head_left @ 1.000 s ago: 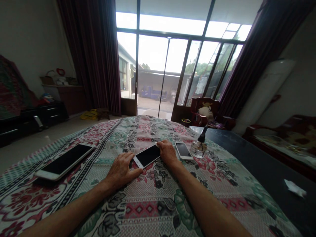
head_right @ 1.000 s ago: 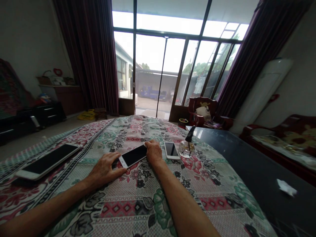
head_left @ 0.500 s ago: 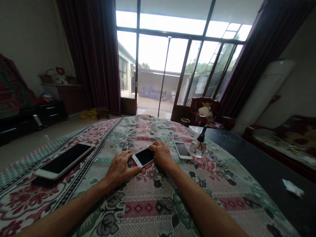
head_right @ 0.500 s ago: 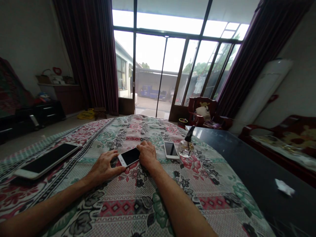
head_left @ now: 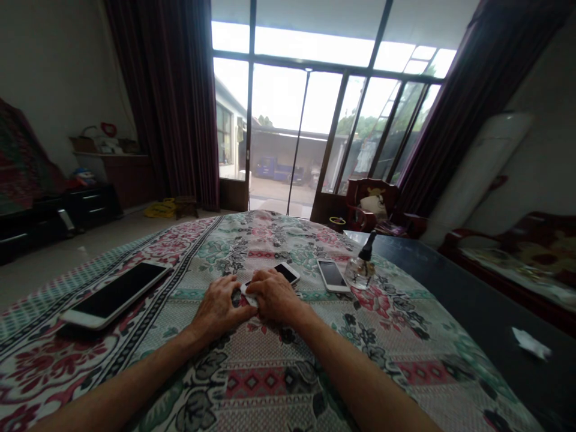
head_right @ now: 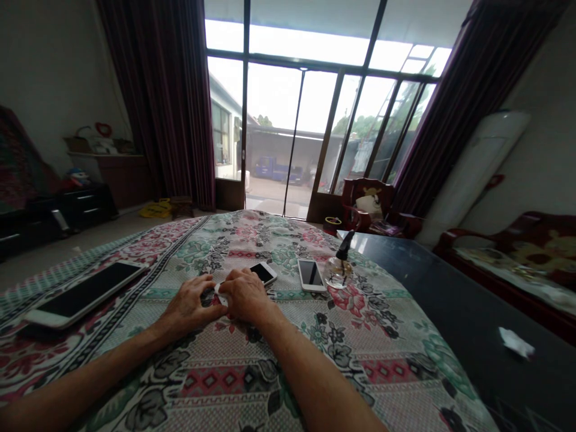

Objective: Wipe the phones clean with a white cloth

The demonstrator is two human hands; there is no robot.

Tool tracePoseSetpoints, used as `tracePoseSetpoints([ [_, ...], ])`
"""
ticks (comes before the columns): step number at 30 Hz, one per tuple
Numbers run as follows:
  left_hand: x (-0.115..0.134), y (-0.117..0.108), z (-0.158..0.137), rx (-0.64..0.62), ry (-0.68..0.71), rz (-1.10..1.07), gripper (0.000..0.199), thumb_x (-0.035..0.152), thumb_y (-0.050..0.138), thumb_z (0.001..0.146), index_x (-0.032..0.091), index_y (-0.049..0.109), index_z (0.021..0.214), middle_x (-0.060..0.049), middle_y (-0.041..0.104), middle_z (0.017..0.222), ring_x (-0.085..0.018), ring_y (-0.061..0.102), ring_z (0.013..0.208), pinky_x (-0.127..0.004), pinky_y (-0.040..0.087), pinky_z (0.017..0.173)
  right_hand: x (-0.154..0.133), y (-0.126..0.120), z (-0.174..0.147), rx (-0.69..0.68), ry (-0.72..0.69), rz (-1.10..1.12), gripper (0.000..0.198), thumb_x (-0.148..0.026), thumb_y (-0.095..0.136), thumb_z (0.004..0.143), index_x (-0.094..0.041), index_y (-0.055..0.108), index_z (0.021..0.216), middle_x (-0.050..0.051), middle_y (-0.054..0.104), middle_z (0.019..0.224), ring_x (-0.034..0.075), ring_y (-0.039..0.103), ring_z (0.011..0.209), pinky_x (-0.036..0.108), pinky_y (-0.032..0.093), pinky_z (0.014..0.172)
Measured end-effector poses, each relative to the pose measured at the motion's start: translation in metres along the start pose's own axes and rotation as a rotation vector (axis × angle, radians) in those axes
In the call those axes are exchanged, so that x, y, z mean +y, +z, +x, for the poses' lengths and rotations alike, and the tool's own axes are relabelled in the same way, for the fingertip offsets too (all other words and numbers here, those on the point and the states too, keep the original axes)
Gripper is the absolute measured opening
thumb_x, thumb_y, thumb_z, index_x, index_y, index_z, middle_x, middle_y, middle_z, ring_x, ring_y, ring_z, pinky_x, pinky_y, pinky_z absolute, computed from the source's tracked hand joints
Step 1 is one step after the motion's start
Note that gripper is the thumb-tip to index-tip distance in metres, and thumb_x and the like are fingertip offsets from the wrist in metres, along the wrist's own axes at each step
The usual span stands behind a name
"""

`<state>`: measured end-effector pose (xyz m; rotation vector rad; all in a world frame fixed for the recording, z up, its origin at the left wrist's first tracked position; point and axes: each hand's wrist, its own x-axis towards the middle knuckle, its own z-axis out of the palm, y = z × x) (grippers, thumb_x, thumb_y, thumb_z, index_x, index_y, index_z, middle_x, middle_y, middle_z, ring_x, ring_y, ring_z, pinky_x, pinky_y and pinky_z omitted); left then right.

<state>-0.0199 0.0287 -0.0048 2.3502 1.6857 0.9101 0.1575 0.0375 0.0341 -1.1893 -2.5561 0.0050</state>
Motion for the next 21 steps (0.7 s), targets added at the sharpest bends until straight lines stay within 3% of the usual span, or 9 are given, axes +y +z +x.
tracePoseSetpoints([
  [8,-0.001,0.000,0.000,0.030,0.026,-0.015,0.055,0.053,0.071,0.063,0.016,0.068,0.104,-0.017,0.062,0.128,-0.037,0.053,0.124,-0.052,0.041,0.105,0.020,-0.017,-0.011,-0.017,0.090,0.065,0.028,-0.009,0.054,0.080,-0.024,0.077,0.080,0.001,0.071,0.093,0.016,0.057,0.088,0.027,0.040,0.086],
  [13,0.000,-0.001,-0.001,0.024,0.042,-0.008,0.054,0.052,0.071,0.064,0.015,0.068,0.103,-0.019,0.062,0.126,-0.037,0.053,0.123,-0.052,0.040,0.106,0.031,-0.007,-0.011,0.084,0.181,0.015,0.030,-0.013,0.049,0.089,-0.024,0.074,0.101,0.004,0.067,0.108,0.018,0.054,0.100,0.029,0.038,0.092],
  [16,-0.002,0.000,-0.001,0.037,0.040,-0.012,0.053,0.053,0.070,0.065,0.018,0.068,0.104,-0.016,0.063,0.126,-0.037,0.054,0.123,-0.052,0.040,0.105,0.026,0.000,-0.005,0.078,0.229,-0.040,0.032,-0.015,0.049,0.091,-0.027,0.070,0.112,0.005,0.062,0.119,0.020,0.050,0.107,0.031,0.037,0.092],
  [21,-0.002,0.002,0.000,0.029,0.025,-0.020,0.055,0.053,0.070,0.064,0.017,0.068,0.106,-0.016,0.063,0.127,-0.036,0.054,0.122,-0.053,0.040,0.105,0.015,0.009,0.004,0.041,0.139,-0.039,0.031,-0.021,0.055,0.091,-0.030,0.067,0.118,0.005,0.060,0.124,0.023,0.048,0.109,0.033,0.038,0.091],
])
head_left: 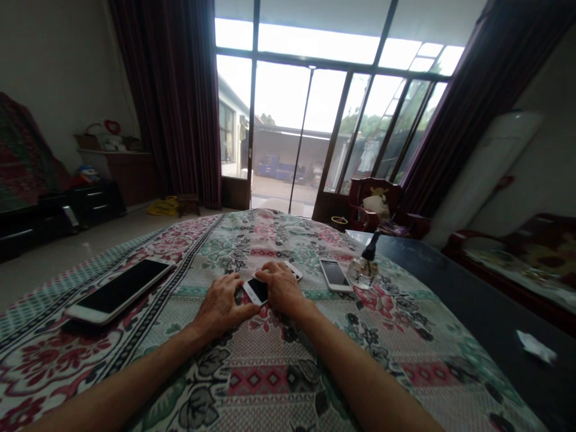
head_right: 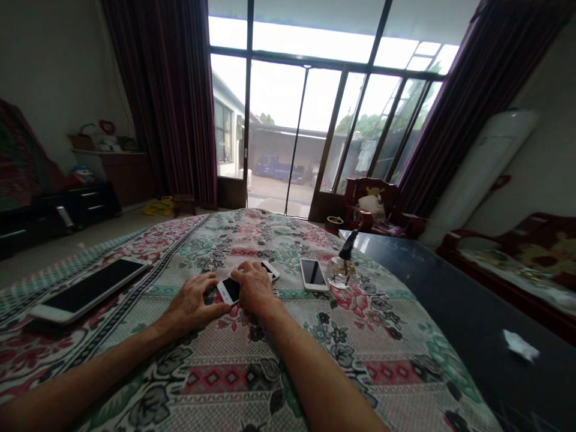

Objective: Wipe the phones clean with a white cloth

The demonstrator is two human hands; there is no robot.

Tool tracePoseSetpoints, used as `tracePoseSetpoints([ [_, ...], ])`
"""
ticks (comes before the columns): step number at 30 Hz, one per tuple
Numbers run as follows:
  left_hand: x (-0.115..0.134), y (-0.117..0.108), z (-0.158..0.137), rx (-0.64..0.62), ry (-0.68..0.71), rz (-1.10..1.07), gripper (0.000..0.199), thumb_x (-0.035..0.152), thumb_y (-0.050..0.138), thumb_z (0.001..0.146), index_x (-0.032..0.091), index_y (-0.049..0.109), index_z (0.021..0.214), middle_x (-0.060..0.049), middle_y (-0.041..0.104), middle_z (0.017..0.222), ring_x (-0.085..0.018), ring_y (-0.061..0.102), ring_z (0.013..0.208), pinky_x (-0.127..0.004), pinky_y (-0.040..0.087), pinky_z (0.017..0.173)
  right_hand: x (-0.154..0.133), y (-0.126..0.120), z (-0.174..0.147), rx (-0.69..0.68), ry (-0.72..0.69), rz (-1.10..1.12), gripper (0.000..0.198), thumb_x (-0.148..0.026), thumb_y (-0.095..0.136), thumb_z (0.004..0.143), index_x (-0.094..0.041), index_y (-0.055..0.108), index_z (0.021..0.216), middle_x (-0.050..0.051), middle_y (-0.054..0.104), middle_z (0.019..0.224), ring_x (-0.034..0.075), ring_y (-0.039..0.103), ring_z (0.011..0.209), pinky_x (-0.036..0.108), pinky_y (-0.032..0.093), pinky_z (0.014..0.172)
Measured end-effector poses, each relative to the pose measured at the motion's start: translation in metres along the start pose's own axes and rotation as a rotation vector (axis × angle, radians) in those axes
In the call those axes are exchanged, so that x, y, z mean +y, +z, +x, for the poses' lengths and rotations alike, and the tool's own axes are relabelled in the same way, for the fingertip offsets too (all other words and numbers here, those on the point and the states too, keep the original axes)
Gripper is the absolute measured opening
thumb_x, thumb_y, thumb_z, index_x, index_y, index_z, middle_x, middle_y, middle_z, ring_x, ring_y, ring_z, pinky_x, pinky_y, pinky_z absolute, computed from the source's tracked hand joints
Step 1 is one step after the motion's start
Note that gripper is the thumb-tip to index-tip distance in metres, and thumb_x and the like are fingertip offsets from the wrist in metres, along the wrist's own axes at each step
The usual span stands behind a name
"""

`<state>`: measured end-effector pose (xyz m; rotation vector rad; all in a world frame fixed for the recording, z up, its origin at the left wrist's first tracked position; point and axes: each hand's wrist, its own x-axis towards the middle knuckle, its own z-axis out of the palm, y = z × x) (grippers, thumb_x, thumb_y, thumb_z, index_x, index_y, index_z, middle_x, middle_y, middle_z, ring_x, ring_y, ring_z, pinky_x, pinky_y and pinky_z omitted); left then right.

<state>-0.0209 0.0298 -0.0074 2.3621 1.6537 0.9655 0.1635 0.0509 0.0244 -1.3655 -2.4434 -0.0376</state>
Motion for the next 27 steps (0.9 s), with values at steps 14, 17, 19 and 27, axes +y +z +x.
tracePoseSetpoints([
  [14,0.000,0.000,0.000,0.019,0.021,0.007,0.049,0.051,0.071,0.066,0.017,0.069,0.101,-0.016,0.064,0.124,-0.036,0.055,0.121,-0.049,0.042,0.105,-0.011,-0.004,-0.007,0.000,-0.194,0.162,0.028,-0.010,0.051,0.084,-0.023,0.075,0.086,0.001,0.070,0.095,0.015,0.055,0.088,0.029,0.039,0.090],
  [17,0.002,-0.003,0.000,-0.010,0.016,0.020,0.052,0.053,0.071,0.065,0.016,0.069,0.101,-0.017,0.064,0.125,-0.036,0.055,0.120,-0.049,0.042,0.105,-0.003,-0.005,-0.007,0.021,-0.094,0.154,0.028,-0.009,0.050,0.084,-0.022,0.075,0.086,0.003,0.069,0.095,0.015,0.056,0.090,0.028,0.039,0.090],
  [19,0.003,-0.005,0.000,-0.029,0.023,0.024,0.052,0.053,0.071,0.065,0.016,0.068,0.102,-0.017,0.064,0.125,-0.036,0.055,0.121,-0.050,0.041,0.105,0.006,-0.006,-0.008,0.054,0.024,0.115,0.029,-0.011,0.049,0.085,-0.022,0.075,0.091,0.004,0.069,0.098,0.017,0.055,0.094,0.028,0.038,0.091],
  [27,0.003,-0.006,0.000,-0.059,-0.010,0.029,0.062,0.058,0.069,0.065,0.013,0.066,0.107,-0.019,0.060,0.129,-0.037,0.051,0.124,-0.050,0.038,0.107,0.047,-0.010,-0.006,0.098,0.364,-0.005,0.039,-0.011,0.042,0.090,-0.025,0.072,0.111,0.006,0.063,0.119,0.021,0.049,0.107,0.027,0.035,0.089],
])
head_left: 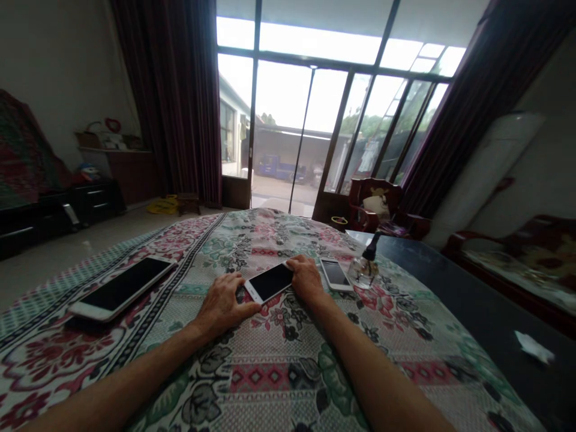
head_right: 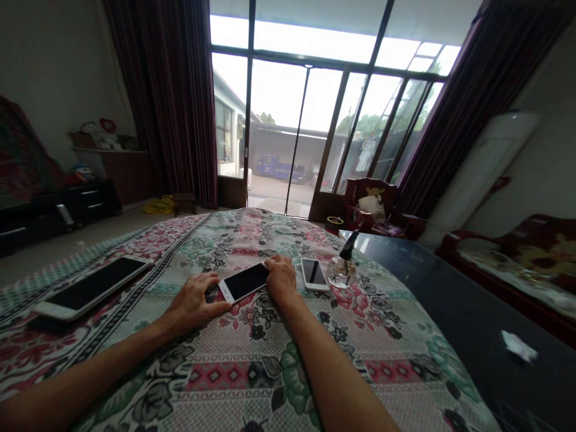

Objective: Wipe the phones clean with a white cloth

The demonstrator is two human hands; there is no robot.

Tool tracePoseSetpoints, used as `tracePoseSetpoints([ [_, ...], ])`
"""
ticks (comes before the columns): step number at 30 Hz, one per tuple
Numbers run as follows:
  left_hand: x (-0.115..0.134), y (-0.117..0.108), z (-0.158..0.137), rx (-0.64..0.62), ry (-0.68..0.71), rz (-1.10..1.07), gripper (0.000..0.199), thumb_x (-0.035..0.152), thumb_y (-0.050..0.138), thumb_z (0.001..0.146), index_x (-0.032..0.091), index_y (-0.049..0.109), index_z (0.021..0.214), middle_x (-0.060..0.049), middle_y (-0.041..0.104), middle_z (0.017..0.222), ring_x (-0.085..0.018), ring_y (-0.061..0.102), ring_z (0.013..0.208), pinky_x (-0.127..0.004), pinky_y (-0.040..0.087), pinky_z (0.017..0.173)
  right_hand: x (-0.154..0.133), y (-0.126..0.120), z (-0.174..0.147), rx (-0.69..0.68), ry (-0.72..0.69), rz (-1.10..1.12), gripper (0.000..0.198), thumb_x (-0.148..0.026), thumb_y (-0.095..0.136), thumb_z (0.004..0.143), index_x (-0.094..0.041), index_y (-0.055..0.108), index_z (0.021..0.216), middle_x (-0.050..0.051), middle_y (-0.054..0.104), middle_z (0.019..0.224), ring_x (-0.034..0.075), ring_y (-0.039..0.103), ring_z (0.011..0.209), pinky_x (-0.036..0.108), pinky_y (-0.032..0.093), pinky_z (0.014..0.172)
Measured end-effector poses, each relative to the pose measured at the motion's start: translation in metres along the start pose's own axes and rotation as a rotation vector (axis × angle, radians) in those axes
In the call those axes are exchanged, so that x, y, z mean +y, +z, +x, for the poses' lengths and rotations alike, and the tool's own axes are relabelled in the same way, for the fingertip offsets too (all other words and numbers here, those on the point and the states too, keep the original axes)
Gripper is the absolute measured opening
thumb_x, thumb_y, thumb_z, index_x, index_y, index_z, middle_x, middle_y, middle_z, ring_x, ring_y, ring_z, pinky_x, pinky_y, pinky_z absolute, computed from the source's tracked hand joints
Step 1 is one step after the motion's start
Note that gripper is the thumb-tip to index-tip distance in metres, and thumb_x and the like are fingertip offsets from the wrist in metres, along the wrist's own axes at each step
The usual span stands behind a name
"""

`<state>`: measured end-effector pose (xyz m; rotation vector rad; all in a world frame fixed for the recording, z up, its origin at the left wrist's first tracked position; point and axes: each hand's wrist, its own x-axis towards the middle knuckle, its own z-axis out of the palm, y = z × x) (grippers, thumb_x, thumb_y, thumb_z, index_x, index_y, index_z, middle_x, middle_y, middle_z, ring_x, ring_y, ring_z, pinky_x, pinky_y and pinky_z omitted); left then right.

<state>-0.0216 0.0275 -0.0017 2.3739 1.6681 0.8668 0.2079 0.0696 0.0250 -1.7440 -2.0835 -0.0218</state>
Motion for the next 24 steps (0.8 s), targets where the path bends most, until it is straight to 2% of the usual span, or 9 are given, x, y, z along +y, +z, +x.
tracePoseSetpoints([
  [3,0.001,0.000,0.000,0.005,0.000,-0.012,0.060,0.057,0.070,0.065,0.014,0.066,0.106,-0.019,0.061,0.128,-0.037,0.052,0.124,-0.050,0.039,0.106,0.004,0.002,0.005,0.005,0.042,-0.004,0.038,-0.013,0.044,0.090,-0.026,0.072,0.112,0.006,0.061,0.120,0.022,0.048,0.109,0.028,0.035,0.088],
  [6,0.002,-0.001,0.001,0.018,0.010,-0.018,0.056,0.056,0.069,0.065,0.015,0.067,0.103,-0.017,0.064,0.124,-0.037,0.054,0.120,-0.051,0.041,0.104,0.003,0.003,0.006,-0.006,0.021,-0.023,0.038,-0.013,0.045,0.089,-0.028,0.072,0.111,0.005,0.061,0.120,0.022,0.047,0.109,0.028,0.035,0.088],
  [11,0.002,-0.001,0.001,0.015,0.007,-0.004,0.060,0.058,0.070,0.064,0.014,0.066,0.105,-0.018,0.063,0.124,-0.037,0.054,0.120,-0.049,0.041,0.104,-0.010,0.004,0.001,-0.047,-0.132,-0.037,0.043,-0.009,0.044,0.088,-0.031,0.071,0.112,0.002,0.062,0.121,0.020,0.049,0.105,0.029,0.034,0.089],
  [20,0.003,0.000,0.000,0.007,0.017,0.003,0.052,0.053,0.071,0.067,0.016,0.068,0.103,-0.016,0.064,0.122,-0.035,0.055,0.120,-0.049,0.040,0.105,-0.041,0.009,-0.013,-0.089,-0.424,0.058,0.031,-0.016,0.054,0.090,-0.030,0.071,0.112,0.003,0.064,0.118,0.020,0.052,0.103,0.030,0.037,0.091],
  [24,0.000,0.003,0.000,0.033,0.012,-0.012,0.052,0.052,0.070,0.067,0.017,0.069,0.105,-0.015,0.064,0.123,-0.035,0.055,0.120,-0.050,0.041,0.105,-0.048,0.013,-0.017,-0.074,-0.496,0.134,0.029,-0.015,0.054,0.090,-0.029,0.073,0.106,0.003,0.067,0.113,0.018,0.054,0.102,0.030,0.038,0.091],
])
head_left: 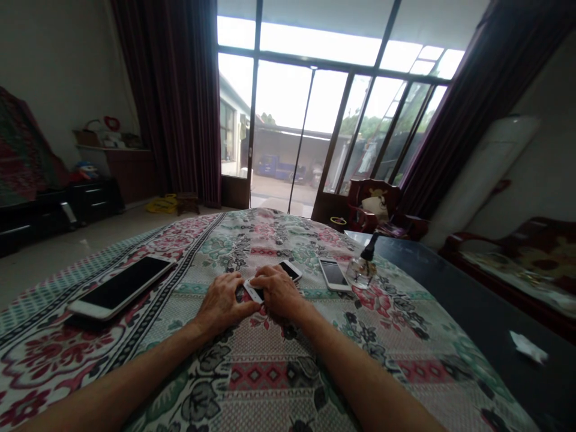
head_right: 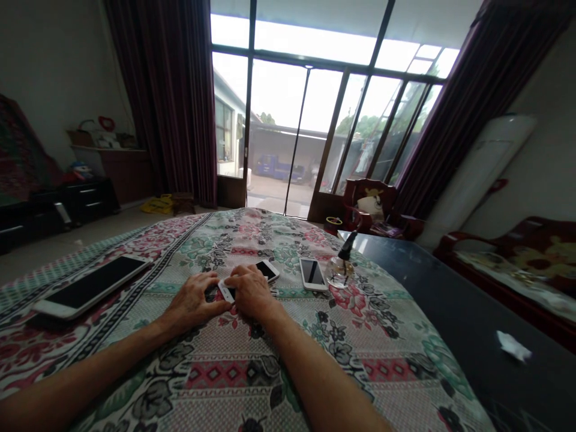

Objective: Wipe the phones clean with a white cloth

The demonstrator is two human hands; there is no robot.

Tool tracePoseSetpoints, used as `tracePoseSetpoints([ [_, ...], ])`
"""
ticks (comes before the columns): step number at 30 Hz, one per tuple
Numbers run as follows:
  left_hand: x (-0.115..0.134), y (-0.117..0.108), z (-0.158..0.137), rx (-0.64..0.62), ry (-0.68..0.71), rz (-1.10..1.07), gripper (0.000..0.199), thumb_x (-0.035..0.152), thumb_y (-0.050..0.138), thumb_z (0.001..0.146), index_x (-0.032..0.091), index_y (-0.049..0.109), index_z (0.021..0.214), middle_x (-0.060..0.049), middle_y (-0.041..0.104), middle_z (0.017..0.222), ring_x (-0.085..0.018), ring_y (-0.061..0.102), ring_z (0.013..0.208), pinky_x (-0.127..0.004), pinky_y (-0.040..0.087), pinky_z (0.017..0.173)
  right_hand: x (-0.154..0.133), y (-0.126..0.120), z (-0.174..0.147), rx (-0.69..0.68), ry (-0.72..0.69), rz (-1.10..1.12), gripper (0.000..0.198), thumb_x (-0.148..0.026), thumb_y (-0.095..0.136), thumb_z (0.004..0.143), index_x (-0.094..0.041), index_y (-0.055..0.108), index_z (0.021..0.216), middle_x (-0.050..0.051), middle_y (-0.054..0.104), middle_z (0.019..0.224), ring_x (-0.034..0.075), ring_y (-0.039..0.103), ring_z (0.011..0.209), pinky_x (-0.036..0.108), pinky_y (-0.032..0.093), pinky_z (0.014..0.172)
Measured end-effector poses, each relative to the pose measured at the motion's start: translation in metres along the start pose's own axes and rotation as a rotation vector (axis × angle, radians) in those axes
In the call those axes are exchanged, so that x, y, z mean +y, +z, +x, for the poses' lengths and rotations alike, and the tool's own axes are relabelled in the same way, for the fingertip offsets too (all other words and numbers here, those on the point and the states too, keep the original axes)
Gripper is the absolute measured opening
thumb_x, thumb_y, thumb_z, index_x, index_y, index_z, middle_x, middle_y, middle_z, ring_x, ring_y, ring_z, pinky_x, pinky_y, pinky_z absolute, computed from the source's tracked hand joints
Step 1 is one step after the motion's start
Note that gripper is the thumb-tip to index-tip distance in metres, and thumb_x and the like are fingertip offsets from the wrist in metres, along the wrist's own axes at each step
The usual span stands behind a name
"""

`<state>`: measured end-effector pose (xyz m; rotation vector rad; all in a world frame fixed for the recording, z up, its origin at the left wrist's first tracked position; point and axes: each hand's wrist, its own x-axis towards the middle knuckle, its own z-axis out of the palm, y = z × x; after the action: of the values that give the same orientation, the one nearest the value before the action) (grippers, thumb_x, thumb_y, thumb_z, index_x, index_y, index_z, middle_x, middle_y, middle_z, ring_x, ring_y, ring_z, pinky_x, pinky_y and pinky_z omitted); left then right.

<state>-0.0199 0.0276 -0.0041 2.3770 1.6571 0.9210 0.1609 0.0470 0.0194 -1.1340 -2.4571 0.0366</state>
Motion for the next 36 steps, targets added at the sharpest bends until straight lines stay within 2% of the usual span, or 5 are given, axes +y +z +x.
tracePoseSetpoints([
  [5,0.001,0.000,0.001,-0.003,0.009,0.007,0.048,0.049,0.069,0.067,0.014,0.070,0.100,-0.017,0.064,0.123,-0.035,0.056,0.118,-0.047,0.042,0.104,-0.003,0.004,-0.005,0.087,-0.037,0.086,0.028,-0.006,0.052,0.083,-0.022,0.075,0.085,0.002,0.072,0.094,0.015,0.058,0.089,0.030,0.039,0.090],
  [13,0.002,-0.004,0.001,-0.024,0.001,0.007,0.056,0.055,0.069,0.066,0.014,0.069,0.105,-0.018,0.063,0.125,-0.036,0.055,0.120,-0.050,0.040,0.105,0.012,-0.010,-0.011,0.096,0.125,0.006,0.028,-0.004,0.050,0.080,-0.019,0.071,0.067,0.002,0.069,0.081,0.014,0.057,0.077,0.026,0.039,0.082],
  [21,0.002,-0.005,0.001,-0.013,0.002,-0.006,0.053,0.056,0.069,0.066,0.018,0.069,0.104,-0.016,0.065,0.124,-0.035,0.055,0.120,-0.050,0.039,0.105,0.032,-0.028,-0.017,0.053,0.372,-0.265,0.028,-0.017,0.048,0.091,-0.018,0.072,0.077,0.007,0.068,0.090,0.019,0.056,0.089,0.029,0.037,0.084],
  [27,0.000,-0.003,0.001,-0.023,0.006,-0.003,0.055,0.056,0.070,0.066,0.017,0.069,0.105,-0.017,0.063,0.126,-0.035,0.053,0.122,-0.049,0.039,0.106,0.041,-0.028,-0.019,0.116,0.551,-0.244,0.027,-0.013,0.047,0.090,-0.019,0.073,0.096,0.010,0.064,0.109,0.023,0.052,0.103,0.031,0.037,0.087],
  [36,0.006,-0.007,0.000,-0.016,0.011,-0.001,0.051,0.053,0.071,0.067,0.016,0.069,0.102,-0.016,0.066,0.120,-0.035,0.056,0.117,-0.048,0.043,0.103,0.015,-0.025,-0.016,0.039,0.403,-0.220,0.027,-0.017,0.047,0.091,-0.021,0.074,0.095,0.009,0.064,0.104,0.022,0.052,0.101,0.030,0.039,0.086],
])
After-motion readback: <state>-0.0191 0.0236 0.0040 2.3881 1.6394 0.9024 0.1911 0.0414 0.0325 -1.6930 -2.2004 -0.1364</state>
